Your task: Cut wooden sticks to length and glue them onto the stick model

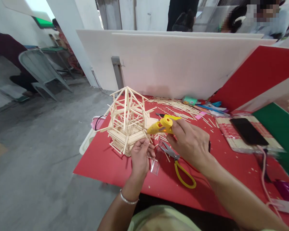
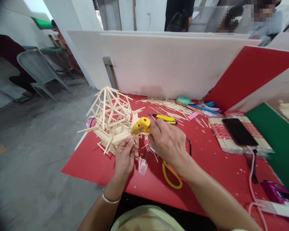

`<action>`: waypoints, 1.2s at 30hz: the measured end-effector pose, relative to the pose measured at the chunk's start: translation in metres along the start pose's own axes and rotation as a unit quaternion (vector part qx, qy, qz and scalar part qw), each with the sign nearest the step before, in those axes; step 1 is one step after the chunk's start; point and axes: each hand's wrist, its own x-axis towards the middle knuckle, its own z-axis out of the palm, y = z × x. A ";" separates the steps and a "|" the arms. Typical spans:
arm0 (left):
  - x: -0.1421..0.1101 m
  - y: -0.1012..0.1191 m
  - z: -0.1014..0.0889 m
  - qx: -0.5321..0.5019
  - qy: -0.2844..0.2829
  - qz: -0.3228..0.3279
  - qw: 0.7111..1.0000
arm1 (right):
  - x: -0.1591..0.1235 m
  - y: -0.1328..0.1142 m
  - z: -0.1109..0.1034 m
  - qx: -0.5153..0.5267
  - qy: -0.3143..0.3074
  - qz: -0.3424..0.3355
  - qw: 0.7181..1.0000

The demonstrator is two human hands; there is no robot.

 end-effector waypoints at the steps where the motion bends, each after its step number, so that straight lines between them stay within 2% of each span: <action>1: 0.000 0.000 0.000 0.001 0.000 0.000 1.000 | 0.000 0.000 0.000 0.002 -0.001 0.000 1.000; 6: 0.001 0.002 0.001 0.004 0.000 0.000 1.000 | -0.001 0.000 -0.001 0.008 -0.003 0.006 1.000; 20: 0.001 0.005 0.006 0.020 0.011 -0.005 1.000 | -0.007 0.003 -0.009 0.054 -0.042 0.078 0.995; 28: 0.002 0.005 0.006 0.020 -0.007 -0.016 1.000 | -0.009 0.005 -0.008 0.054 -0.024 0.091 0.994; 36: 0.003 0.002 0.005 0.030 0.004 -0.005 1.000 | -0.010 0.006 -0.007 0.058 -0.017 0.096 0.993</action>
